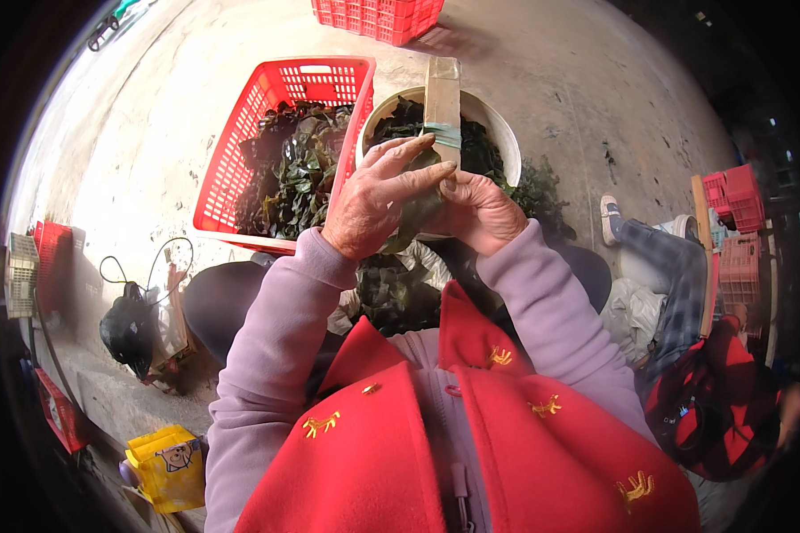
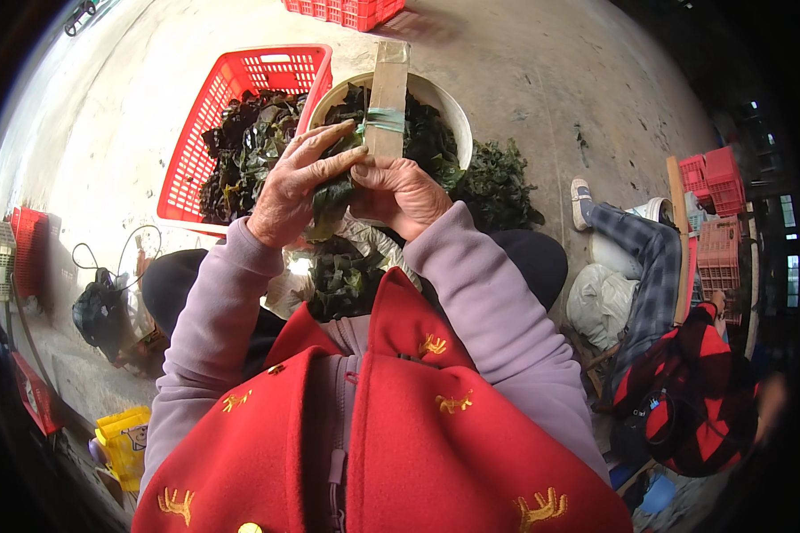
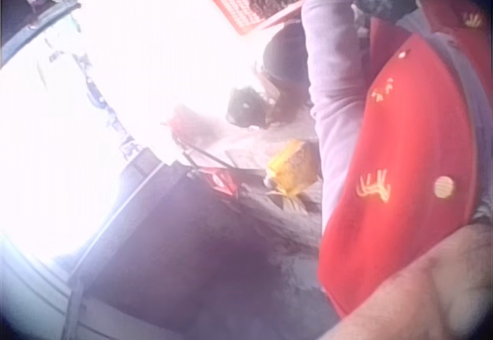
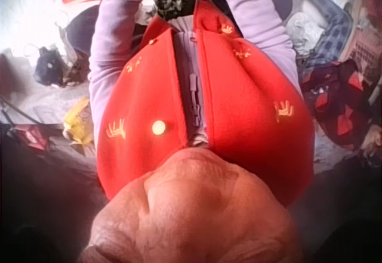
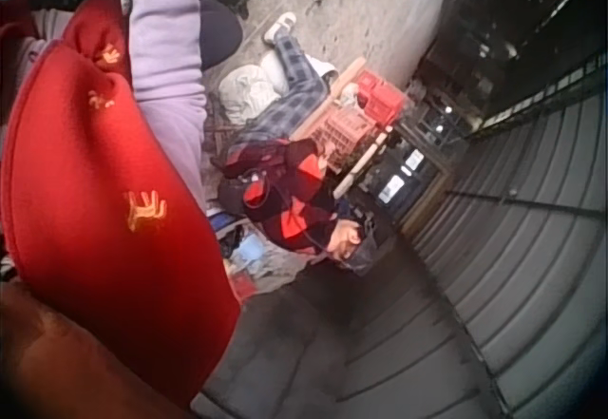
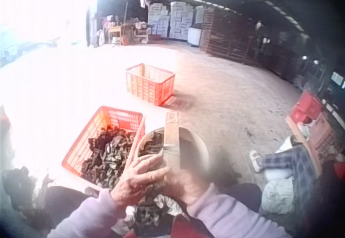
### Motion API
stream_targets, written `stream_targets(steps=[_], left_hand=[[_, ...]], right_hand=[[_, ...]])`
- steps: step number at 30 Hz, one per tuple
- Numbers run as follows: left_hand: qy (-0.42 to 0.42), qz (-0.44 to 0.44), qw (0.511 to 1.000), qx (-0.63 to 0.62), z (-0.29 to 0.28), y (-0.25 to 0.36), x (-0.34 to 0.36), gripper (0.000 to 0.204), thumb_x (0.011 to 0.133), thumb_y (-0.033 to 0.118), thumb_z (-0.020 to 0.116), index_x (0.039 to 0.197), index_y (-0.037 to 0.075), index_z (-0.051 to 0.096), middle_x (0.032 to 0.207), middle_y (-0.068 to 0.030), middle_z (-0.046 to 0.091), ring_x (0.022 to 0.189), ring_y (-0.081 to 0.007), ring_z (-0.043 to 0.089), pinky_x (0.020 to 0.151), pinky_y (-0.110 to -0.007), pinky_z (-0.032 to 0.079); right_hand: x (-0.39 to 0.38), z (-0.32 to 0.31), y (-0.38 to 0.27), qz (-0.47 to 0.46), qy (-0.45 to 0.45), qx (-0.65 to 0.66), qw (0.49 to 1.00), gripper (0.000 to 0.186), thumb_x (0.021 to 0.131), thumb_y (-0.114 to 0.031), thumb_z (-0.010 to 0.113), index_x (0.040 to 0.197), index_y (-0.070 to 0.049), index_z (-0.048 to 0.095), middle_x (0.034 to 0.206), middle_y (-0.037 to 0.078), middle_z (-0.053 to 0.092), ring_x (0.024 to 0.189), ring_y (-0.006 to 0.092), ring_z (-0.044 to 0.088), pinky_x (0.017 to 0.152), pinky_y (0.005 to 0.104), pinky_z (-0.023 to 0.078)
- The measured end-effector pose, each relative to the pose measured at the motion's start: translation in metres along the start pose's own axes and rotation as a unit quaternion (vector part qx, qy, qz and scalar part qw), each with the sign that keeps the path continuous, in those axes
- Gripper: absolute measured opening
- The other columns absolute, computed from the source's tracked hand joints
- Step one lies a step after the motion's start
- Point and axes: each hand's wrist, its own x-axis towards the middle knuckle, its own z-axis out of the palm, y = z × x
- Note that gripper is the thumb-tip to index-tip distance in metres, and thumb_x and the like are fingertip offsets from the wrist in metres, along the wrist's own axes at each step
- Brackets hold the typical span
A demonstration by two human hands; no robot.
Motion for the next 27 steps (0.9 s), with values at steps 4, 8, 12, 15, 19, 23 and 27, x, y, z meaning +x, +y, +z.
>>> stream_targets(steps=[4,8,12,15,19,23,27], left_hand=[[0.085,-0.257,0.806,-0.526,0.009,0.003,-0.018,0.058,0.077,0.0,0.058,0.131,0.002,0.04,0.122,-0.0169,0.051,0.112,-0.0267,0.05,0.095,-0.037,0.04],[0.06,-0.396,0.682,-0.612,0.015,0.007,-0.027,0.036,0.086,0.013,0.054,0.118,-0.002,0.05,0.105,-0.0096,0.06,0.094,-0.0158,0.058,0.082,-0.027,0.046],[0.033,-0.368,0.752,-0.547,0.012,0.013,-0.02,0.011,0.088,0.01,0.056,0.096,0.002,0.059,0.082,0.0013,0.059,0.072,-0.0048,0.053,0.063,-0.017,0.043],[0.0,-0.371,0.789,-0.49,0.0,0.017,-0.008,0.008,0.089,0.011,0.054,0.092,0.003,0.056,0.077,0.0052,0.053,0.065,-0.0023,0.047,0.057,-0.016,0.04],[-0.098,-0.35,0.791,-0.492,-0.002,0.025,0.007,0.01,0.089,0.012,0.055,0.088,0.003,0.057,0.075,0.0057,0.053,0.067,-0.0018,0.047,0.059,-0.016,0.04],[-0.154,-0.317,0.84,-0.412,-0.001,0.021,0.008,0.01,0.089,0.012,0.055,0.086,0.002,0.057,0.074,0.0054,0.054,0.069,-0.002,0.048,0.061,-0.017,0.042],[-0.143,-0.365,0.834,-0.389,-0.008,0.006,-0.01,0.01,0.083,0.009,0.061,0.088,0.001,0.057,0.077,0.0026,0.057,0.069,-0.0044,0.051,0.061,-0.018,0.042]], right_hand=[[-0.003,0.002,-0.004,-0.083,0.115,-0.061,0.988,0.015,0.086,-0.012,0.055,0.095,0.0,0.058,0.088,0.008,0.062,0.074,0.0165,0.061,0.066,0.0278,0.049],[-0.016,0.005,0.002,-0.125,0.122,-0.075,0.982,0.011,0.086,-0.01,0.054,0.088,0.0,0.058,0.075,0.008,0.062,0.062,0.0162,0.06,0.058,0.0269,0.05],[-0.03,0.002,0.007,-0.122,0.199,-0.165,0.958,0.01,0.084,-0.01,0.055,0.086,-0.001,0.057,0.074,0.008,0.062,0.058,0.0132,0.059,0.056,0.025,0.05],[-0.031,-0.002,0.001,-0.21,0.233,-0.298,0.902,0.021,0.084,-0.013,0.053,0.099,0.002,0.055,0.095,0.011,0.061,0.078,0.0141,0.059,0.073,0.0249,0.045],[-0.019,-0.002,-0.01,-0.176,0.045,-0.301,0.936,0.044,0.087,-0.033,0.053,0.112,0.003,0.052,0.107,0.009,0.057,0.1,0.0125,0.052,0.091,0.0254,0.036],[-0.013,0.005,-0.005,-0.051,-0.001,-0.251,0.967,0.035,0.087,-0.031,0.058,0.097,0.002,0.059,0.084,0.002,0.06,0.072,0.0053,0.054,0.065,0.0189,0.042],[-0.02,0.005,-0.008,0.005,0.11,-0.329,0.938,0.016,0.083,-0.019,0.064,0.08,-0.004,0.063,0.06,-0.004,0.055,0.045,0.001,0.042,0.037,0.0161,0.028]])
